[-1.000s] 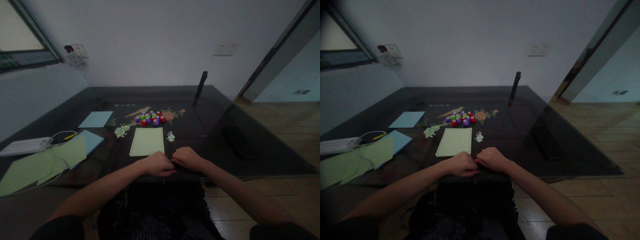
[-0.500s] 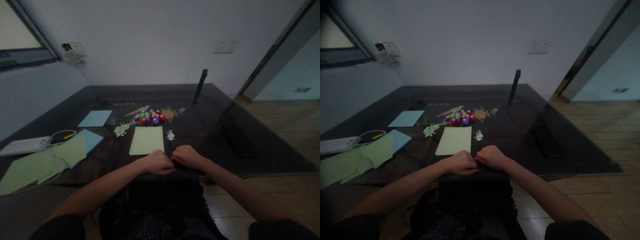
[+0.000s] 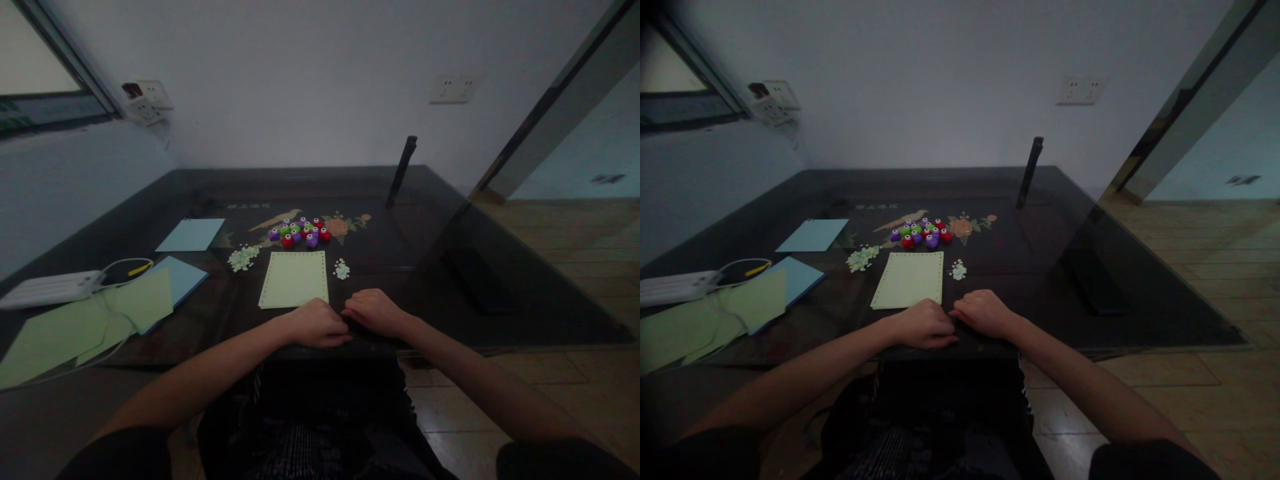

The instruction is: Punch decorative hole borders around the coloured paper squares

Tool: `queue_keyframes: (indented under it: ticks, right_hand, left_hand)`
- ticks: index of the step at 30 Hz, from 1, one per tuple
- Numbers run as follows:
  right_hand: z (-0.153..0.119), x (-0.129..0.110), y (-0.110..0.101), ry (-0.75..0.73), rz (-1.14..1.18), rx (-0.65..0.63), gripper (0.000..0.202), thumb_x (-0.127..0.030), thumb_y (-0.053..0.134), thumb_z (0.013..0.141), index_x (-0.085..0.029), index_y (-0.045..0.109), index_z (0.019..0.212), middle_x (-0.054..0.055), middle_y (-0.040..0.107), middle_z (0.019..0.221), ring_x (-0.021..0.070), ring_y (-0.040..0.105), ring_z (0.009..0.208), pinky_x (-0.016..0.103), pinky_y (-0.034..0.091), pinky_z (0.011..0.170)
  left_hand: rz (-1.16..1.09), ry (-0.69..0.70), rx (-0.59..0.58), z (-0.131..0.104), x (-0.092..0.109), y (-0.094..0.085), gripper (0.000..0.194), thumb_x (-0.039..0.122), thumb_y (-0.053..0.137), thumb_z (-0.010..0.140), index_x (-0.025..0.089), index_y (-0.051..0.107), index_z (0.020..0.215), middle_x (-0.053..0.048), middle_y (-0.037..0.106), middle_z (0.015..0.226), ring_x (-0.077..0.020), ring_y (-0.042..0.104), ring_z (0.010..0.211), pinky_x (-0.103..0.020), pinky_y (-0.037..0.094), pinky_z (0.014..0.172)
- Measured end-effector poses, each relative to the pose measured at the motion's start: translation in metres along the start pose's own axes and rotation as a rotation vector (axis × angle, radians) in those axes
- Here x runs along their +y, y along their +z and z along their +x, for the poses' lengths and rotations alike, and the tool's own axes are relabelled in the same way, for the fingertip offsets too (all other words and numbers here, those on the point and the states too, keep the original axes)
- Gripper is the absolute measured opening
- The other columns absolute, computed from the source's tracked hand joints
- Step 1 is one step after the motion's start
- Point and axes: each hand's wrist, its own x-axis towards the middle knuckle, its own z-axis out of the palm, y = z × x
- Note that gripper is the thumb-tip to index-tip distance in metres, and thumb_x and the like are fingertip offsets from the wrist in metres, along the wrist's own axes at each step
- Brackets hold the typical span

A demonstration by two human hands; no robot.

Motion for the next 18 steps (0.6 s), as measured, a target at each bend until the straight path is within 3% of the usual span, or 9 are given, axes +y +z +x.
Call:
queue_keyframes:
  ticks: [18]
  right_hand:
    - [0.0010, -0.0010, -0.0022, 0.005, 0.004, -0.011, 0.032, -0.028, 0.043, 0.093, -0.015, 0.059, 0.068, 0.003, 0.060, 0.062, 0.0125, 0.049, 0.057, 0.026, 0.026, 0.057]
  left_hand:
    - [0.020, -0.003, -0.020, 0.0001, 0.0008, -0.0014, 0.037, 0.033, 0.040, 0.092, 0.018, 0.056, 0.062, -0.001, 0.062, 0.056, -0.0109, 0.053, 0.049, -0.026, 0.030, 0.049]
